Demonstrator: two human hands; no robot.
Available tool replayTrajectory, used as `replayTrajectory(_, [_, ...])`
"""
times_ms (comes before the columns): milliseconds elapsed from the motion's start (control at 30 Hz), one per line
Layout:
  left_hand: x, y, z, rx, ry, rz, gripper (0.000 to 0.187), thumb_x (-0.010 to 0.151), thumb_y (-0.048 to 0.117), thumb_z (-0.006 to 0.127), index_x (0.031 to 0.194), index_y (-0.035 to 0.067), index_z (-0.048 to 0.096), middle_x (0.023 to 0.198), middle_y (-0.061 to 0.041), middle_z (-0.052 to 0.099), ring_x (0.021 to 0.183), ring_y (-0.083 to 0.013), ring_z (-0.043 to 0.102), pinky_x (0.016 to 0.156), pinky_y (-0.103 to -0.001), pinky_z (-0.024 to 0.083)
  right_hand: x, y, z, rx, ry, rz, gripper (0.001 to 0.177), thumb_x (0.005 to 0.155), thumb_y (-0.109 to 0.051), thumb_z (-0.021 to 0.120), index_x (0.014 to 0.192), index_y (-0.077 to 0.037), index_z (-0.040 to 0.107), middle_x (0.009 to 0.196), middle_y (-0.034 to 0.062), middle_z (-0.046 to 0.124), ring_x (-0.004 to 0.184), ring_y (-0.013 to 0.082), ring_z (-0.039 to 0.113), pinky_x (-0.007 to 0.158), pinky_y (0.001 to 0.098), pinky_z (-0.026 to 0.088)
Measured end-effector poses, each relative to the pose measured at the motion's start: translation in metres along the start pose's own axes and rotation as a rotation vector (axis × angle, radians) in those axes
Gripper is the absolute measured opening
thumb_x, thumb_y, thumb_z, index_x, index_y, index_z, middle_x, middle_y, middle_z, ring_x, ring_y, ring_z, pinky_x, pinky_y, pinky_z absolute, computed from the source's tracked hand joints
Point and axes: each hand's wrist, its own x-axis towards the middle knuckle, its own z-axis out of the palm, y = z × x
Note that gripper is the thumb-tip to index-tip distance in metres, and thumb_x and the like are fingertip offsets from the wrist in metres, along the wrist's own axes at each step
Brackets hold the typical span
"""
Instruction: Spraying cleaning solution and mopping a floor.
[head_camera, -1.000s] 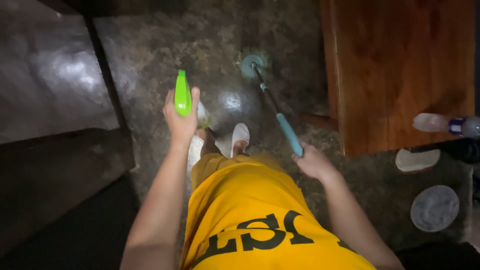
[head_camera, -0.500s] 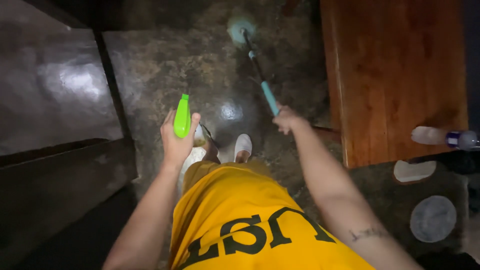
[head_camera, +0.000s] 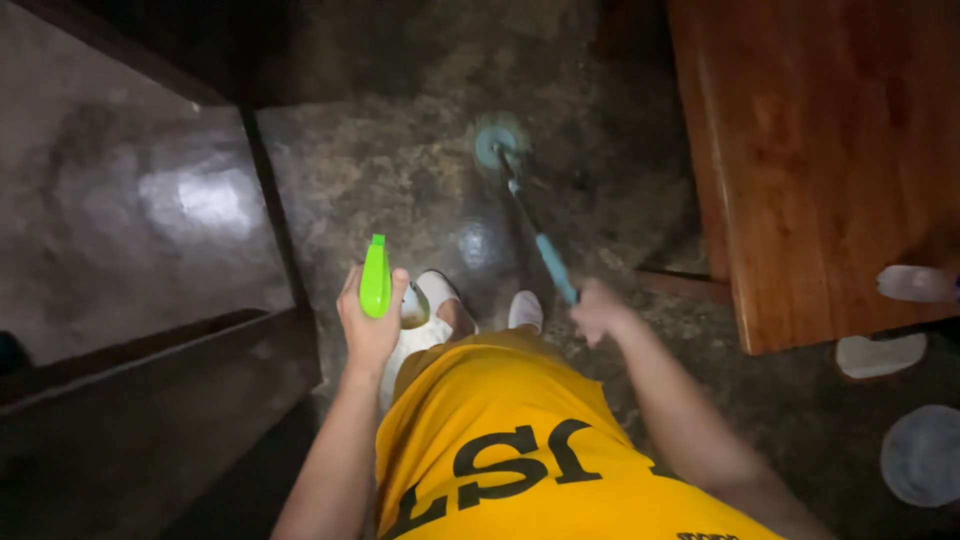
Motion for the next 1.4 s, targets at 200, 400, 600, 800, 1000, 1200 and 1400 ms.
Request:
replayTrajectory(200, [0.028, -0.006, -0.003, -0.026, -0.070, 0.026, 0.032, 0.094, 0.026, 0.077, 0.089, -0.003, 0.064, 0.081, -0.015, 0.060, 0.072, -0.0314, 0.061, 0.067, -0.041, 0.048, 0.069, -0.059, -0.034, -0.154, 0.227, -0.065, 0.066, 0.089, -0.005, 0.054, 0.153, -0.020, 0.046, 0.098, 0.0239, 0.073, 0.070, 0.0364, 0.072, 0.060, 0.0462, 0.060])
replayTrajectory(400, [0.062, -0.001, 0.011, -0.078, -0.171, 0.153, 0.029, 0.093, 0.025, 0.077, 0.091, -0.002, 0.066, 0.083, -0.015, 0.062, 0.075, -0.0320, 0.063, 0.069, -0.041, 0.049, 0.076, -0.006, -0.001, -0.573, 0.456, -0.061, 0.040, 0.089, -0.019, 0.064, 0.128, -0.013, 0.068, 0.129, 0.0214, 0.065, 0.118, 0.0412, 0.063, 0.097, 0.0497, 0.054])
replayTrajectory(600, [0.083, 0.003, 0.027, -0.142, -0.225, 0.136, 0.028, 0.093, 0.025, 0.077, 0.091, -0.001, 0.066, 0.083, -0.013, 0.061, 0.075, -0.0309, 0.063, 0.069, -0.041, 0.049, -0.086, -0.003, 0.029, -0.181, 0.356, -0.014, 0.068, 0.082, -0.020, 0.065, 0.149, -0.020, 0.051, 0.125, 0.0222, 0.068, 0.115, 0.0395, 0.065, 0.098, 0.0471, 0.053])
replayTrajectory(800, [0.082, 0.005, 0.037, -0.071, -0.225, 0.140, 0.030, 0.093, 0.026, 0.078, 0.091, -0.001, 0.064, 0.083, -0.015, 0.060, 0.076, -0.0339, 0.062, 0.069, -0.042, 0.048, -0.109, -0.055, -0.002, -0.098, 0.343, -0.018, 0.043, 0.084, -0.017, 0.063, 0.126, -0.008, 0.069, 0.116, 0.0241, 0.072, 0.112, 0.0419, 0.067, 0.095, 0.0500, 0.054])
replayTrajectory(1000, [0.068, 0.023, 0.063, -0.015, -0.218, 0.079, 0.030, 0.092, 0.027, 0.077, 0.096, -0.001, 0.065, 0.088, -0.017, 0.062, 0.081, -0.0371, 0.063, 0.072, -0.044, 0.049, -0.019, -0.093, -0.091, -0.140, 0.247, -0.117, 0.048, 0.086, -0.012, 0.055, 0.133, -0.016, 0.063, 0.088, 0.0246, 0.075, 0.073, 0.0375, 0.073, 0.068, 0.0461, 0.059])
replayTrajectory(1200, [0.057, 0.050, 0.118, -0.027, -0.238, 0.094, 0.031, 0.094, 0.028, 0.075, 0.100, -0.001, 0.066, 0.093, -0.018, 0.064, 0.086, -0.0381, 0.064, 0.076, -0.044, 0.050, 0.082, -0.024, -0.145, -0.135, 0.357, -0.011, 0.066, 0.086, -0.011, 0.058, 0.150, -0.025, 0.051, 0.098, 0.0236, 0.074, 0.082, 0.0358, 0.075, 0.070, 0.0477, 0.059])
replayTrajectory(1400, [0.055, 0.077, 0.183, -0.005, -0.258, 0.065, 0.034, 0.093, 0.031, 0.075, 0.096, -0.001, 0.064, 0.092, -0.019, 0.061, 0.086, -0.0388, 0.063, 0.076, -0.045, 0.049, -0.025, 0.033, -0.163, -0.282, 0.343, -0.041, 0.063, 0.091, -0.029, 0.064, 0.152, -0.021, 0.049, 0.128, 0.0223, 0.066, 0.116, 0.0407, 0.064, 0.098, 0.0491, 0.052])
